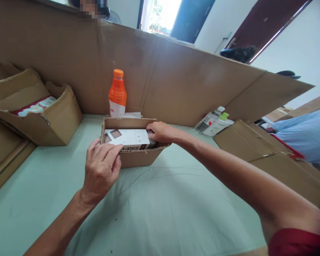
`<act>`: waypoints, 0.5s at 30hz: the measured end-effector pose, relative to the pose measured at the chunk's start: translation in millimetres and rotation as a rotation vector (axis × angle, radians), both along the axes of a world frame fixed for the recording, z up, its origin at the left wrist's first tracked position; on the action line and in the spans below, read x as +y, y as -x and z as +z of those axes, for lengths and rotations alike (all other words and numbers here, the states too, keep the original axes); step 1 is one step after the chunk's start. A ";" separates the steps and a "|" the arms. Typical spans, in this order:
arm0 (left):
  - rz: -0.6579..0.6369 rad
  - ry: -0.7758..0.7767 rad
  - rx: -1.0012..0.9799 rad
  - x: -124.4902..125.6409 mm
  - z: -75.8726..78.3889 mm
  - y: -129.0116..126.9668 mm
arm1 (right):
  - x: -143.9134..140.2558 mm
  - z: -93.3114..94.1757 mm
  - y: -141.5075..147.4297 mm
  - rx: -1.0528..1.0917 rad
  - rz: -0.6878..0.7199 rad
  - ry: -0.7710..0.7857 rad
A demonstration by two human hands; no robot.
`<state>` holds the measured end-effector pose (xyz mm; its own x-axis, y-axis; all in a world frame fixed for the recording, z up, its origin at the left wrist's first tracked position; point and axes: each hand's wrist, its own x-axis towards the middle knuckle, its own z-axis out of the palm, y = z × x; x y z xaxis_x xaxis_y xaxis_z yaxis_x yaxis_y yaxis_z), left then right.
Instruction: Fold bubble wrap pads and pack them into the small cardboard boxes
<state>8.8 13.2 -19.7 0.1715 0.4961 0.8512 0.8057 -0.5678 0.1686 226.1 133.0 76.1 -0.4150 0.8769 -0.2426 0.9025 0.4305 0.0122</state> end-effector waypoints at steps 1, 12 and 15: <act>0.028 -0.009 -0.030 -1.3 0.6 1.9 | -3.8 0.3 -5.5 0.057 0.013 -0.065; 0.015 0.627 -0.652 -17.6 -60.0 16.1 | -91.7 -103.1 -96.1 0.873 -0.215 -0.275; -0.025 0.705 -0.844 -18.5 -65.7 -9.3 | -87.6 -133.6 -74.8 0.918 -0.222 -0.130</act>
